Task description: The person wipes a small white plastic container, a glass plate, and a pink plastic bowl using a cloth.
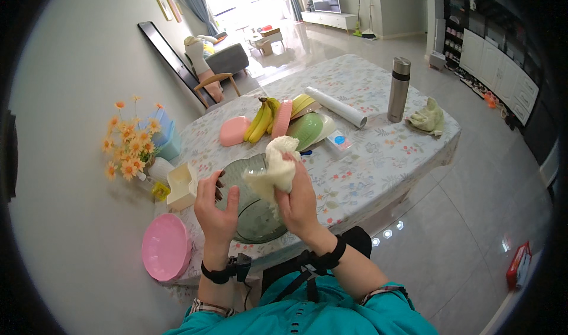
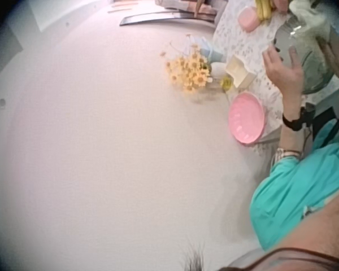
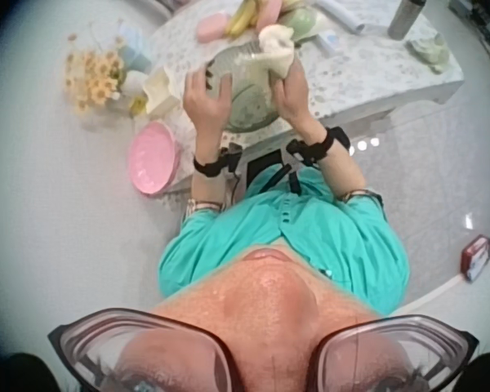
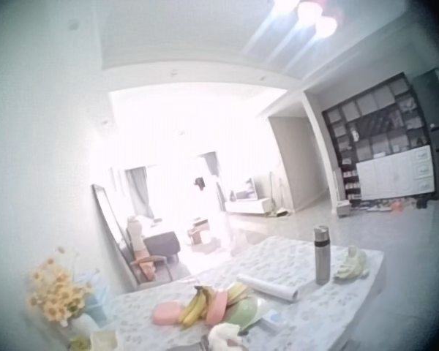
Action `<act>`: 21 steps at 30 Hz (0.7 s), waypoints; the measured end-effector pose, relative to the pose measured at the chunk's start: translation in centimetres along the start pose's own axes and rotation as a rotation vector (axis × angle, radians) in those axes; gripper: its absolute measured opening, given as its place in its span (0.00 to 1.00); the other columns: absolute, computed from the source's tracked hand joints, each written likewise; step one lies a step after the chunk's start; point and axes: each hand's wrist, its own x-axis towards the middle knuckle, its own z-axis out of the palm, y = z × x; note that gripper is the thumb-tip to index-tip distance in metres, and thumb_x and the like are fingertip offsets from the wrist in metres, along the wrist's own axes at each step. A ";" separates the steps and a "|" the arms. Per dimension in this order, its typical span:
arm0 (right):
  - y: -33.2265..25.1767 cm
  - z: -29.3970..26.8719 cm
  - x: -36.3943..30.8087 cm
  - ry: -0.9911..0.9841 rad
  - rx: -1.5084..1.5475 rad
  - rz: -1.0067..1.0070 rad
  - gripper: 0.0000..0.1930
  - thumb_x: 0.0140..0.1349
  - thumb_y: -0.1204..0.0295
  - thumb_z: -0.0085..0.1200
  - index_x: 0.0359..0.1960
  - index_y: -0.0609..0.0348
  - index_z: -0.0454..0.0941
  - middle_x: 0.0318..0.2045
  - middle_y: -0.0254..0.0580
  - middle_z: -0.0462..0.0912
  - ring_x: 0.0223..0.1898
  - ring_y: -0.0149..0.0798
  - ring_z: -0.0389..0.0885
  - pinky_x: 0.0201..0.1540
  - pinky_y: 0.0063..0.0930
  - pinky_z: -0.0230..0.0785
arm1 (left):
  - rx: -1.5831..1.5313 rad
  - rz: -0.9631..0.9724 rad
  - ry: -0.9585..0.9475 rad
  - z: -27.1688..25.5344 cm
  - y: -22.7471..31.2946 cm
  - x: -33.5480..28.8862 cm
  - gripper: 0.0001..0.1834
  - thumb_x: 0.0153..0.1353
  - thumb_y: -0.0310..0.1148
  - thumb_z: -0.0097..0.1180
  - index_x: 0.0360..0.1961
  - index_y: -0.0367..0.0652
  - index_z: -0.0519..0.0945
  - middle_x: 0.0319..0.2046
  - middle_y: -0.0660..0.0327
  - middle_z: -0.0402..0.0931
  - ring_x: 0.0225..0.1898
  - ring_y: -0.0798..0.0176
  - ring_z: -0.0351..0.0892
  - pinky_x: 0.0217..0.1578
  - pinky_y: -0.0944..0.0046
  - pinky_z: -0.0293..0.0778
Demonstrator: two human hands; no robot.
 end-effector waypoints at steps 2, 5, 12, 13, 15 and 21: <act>0.5 -0.2 1.3 -0.017 0.105 0.147 0.19 0.72 0.68 0.42 0.59 0.65 0.70 0.53 0.56 0.77 0.54 0.52 0.76 0.57 0.34 0.65 | -0.037 0.019 0.028 0.0 -0.4 -0.2 0.20 0.58 0.34 0.64 0.48 0.35 0.77 0.34 0.56 0.72 0.32 0.58 0.72 0.35 0.63 0.70; 4.4 -0.2 1.8 -0.014 0.308 0.364 0.18 0.74 0.64 0.42 0.56 0.65 0.73 0.45 0.49 0.81 0.47 0.43 0.79 0.52 0.33 0.68 | -0.063 0.010 0.043 -0.4 -0.5 -0.5 0.24 0.56 0.38 0.67 0.49 0.34 0.76 0.34 0.56 0.72 0.33 0.57 0.72 0.36 0.62 0.70; 7.8 -0.5 -1.1 0.069 0.614 0.670 0.19 0.75 0.61 0.43 0.50 0.67 0.76 0.39 0.31 0.79 0.37 0.22 0.74 0.40 0.19 0.68 | 0.058 0.022 0.044 -1.3 -1.4 -2.3 0.43 0.44 0.54 0.75 0.51 0.32 0.73 0.40 0.54 0.72 0.39 0.55 0.74 0.41 0.60 0.72; 8.3 -0.4 -1.5 0.098 0.587 0.674 0.19 0.75 0.61 0.43 0.49 0.67 0.76 0.38 0.31 0.79 0.36 0.22 0.73 0.39 0.20 0.68 | 0.037 0.023 0.042 -1.5 -1.5 -2.4 0.44 0.43 0.54 0.76 0.52 0.33 0.72 0.40 0.54 0.72 0.40 0.55 0.74 0.43 0.60 0.72; 6.7 -0.2 -0.5 0.121 0.571 0.650 0.18 0.75 0.61 0.44 0.48 0.67 0.78 0.36 0.30 0.79 0.35 0.21 0.73 0.38 0.19 0.67 | 0.013 0.041 0.053 -2.3 -1.9 -2.3 0.46 0.41 0.54 0.77 0.53 0.33 0.71 0.41 0.54 0.72 0.43 0.55 0.74 0.46 0.59 0.73; 4.3 -1.6 5.0 -0.028 0.341 0.361 0.16 0.71 0.63 0.51 0.45 0.67 0.80 0.30 0.29 0.81 0.31 0.21 0.74 0.34 0.22 0.67 | -0.154 -0.182 -0.122 -2.8 -1.0 -1.5 0.38 0.45 0.44 0.76 0.52 0.34 0.73 0.39 0.57 0.74 0.40 0.59 0.74 0.44 0.61 0.72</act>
